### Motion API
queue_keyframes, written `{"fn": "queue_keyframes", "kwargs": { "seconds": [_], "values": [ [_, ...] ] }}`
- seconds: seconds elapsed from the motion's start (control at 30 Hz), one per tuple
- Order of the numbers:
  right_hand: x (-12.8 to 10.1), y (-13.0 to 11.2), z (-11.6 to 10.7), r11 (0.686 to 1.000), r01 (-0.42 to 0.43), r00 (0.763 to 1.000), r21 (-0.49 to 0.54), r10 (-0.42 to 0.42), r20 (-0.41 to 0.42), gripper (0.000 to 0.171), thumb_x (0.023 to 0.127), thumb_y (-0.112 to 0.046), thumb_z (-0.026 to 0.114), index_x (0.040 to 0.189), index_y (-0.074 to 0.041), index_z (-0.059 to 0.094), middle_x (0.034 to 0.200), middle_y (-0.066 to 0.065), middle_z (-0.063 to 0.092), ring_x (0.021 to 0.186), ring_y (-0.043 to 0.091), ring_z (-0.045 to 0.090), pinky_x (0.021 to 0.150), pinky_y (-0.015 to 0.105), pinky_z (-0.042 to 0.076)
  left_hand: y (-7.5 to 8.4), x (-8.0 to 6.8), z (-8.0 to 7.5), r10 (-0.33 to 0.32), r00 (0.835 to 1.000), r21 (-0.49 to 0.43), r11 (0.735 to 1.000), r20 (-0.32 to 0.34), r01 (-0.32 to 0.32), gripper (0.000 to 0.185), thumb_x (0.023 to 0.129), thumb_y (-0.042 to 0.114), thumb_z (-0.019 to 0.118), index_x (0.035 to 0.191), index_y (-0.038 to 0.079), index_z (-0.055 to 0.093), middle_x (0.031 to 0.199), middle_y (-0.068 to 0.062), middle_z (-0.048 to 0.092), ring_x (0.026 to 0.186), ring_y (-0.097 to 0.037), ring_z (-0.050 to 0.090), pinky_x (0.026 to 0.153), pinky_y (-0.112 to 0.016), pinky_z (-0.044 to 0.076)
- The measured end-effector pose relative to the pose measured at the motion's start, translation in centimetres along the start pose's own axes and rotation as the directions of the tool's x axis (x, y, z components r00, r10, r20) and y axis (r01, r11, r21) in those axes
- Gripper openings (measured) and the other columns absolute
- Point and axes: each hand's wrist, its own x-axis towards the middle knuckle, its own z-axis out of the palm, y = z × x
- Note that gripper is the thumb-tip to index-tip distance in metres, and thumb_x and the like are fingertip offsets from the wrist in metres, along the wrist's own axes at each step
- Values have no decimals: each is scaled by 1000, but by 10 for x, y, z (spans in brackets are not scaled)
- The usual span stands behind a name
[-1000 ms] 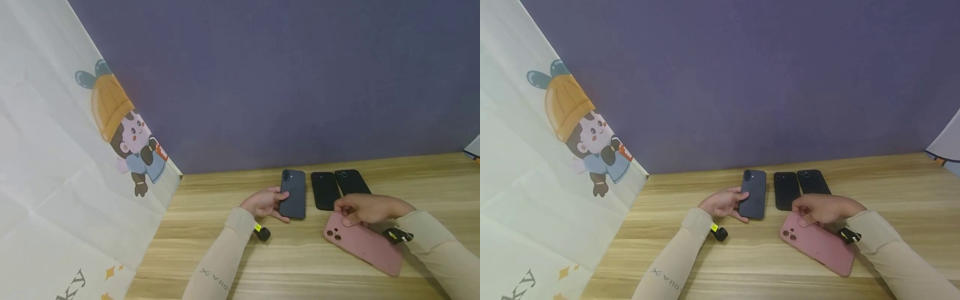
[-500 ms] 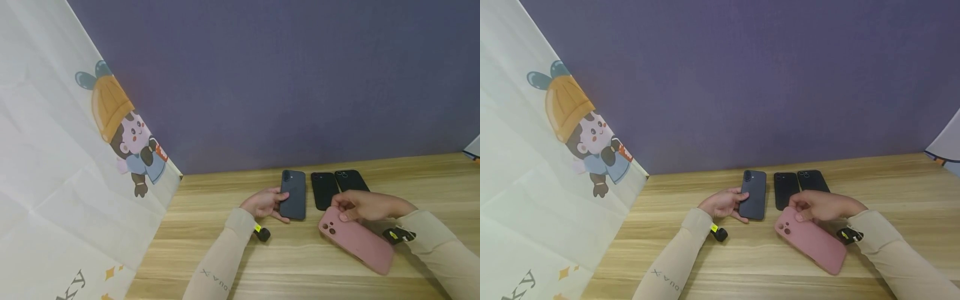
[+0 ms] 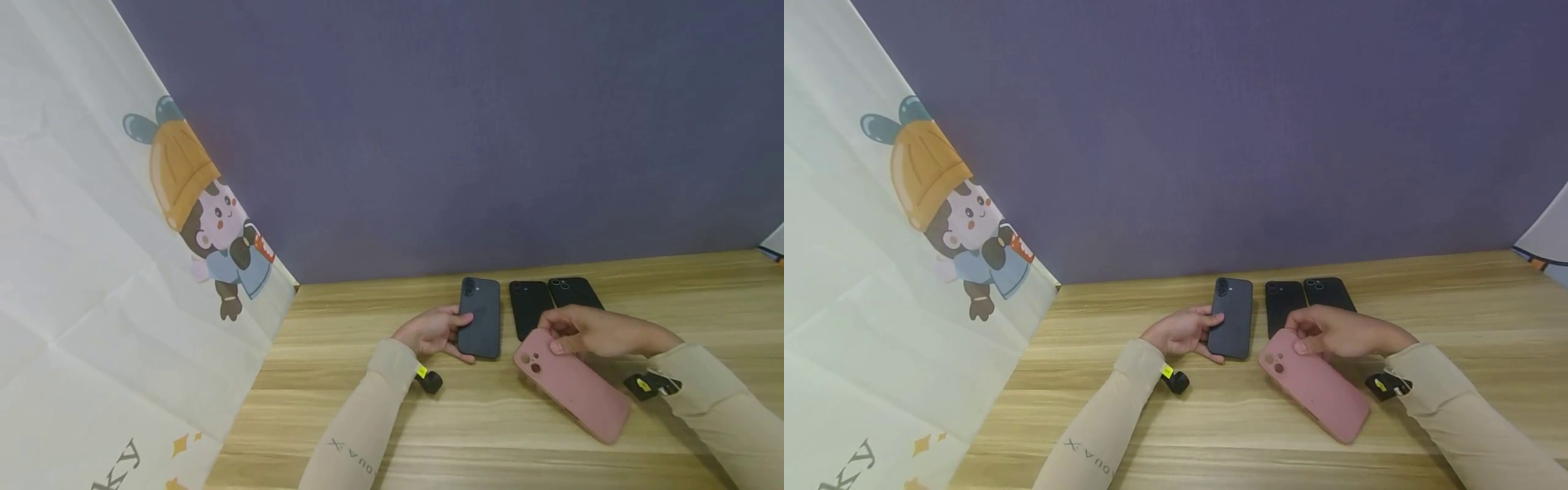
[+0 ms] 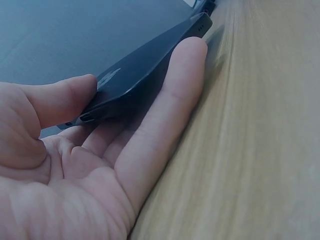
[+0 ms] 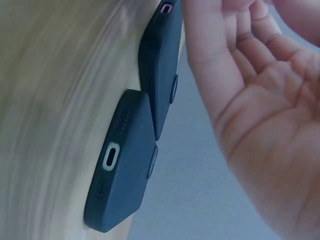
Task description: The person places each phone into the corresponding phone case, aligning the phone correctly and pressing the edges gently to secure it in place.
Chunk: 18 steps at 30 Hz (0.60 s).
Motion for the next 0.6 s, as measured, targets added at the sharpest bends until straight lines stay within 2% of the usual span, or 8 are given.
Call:
{"fn": "queue_keyframes", "kwargs": {
  "seconds": [0.1, 0.4, 0.6],
  "values": [
    [1, -1, 1, 1000, 16, 1000, 8, -16, -6, 3, 104, -7, 55, 103, -5, 57, 81, 15, 54, 63, 12, 52, 52, 29, 50, 0, 1, 0, 0, 1000, -1, 1000, -4, 0, 42, 110, 24, 47, 151, 17, 48, 139, -20, 61, 129, -42, 60, 94, -60, 56],
    [3, -3, 3, 1000, -3, 998, 10, 3, -59, 4, 105, -7, 55, 103, -3, 56, 86, 2, 56, 68, 6, 54, 54, 30, 51, 0, 2, 0, 3, 1000, 2, 1000, -4, -3, 41, 110, 23, 46, 151, 15, 48, 138, -23, 61, 130, -44, 59, 95, -61, 55],
    [5, -2, 2, 1000, -6, 996, 11, 7, -89, 7, 104, -8, 57, 104, -1, 57, 84, -2, 56, 68, 3, 53, 54, 29, 49, 0, 3, 0, 1, 1000, 0, 1000, -8, -1, 41, 110, 23, 46, 151, 16, 48, 139, -22, 61, 130, -44, 58, 96, -61, 54]
  ]
}}
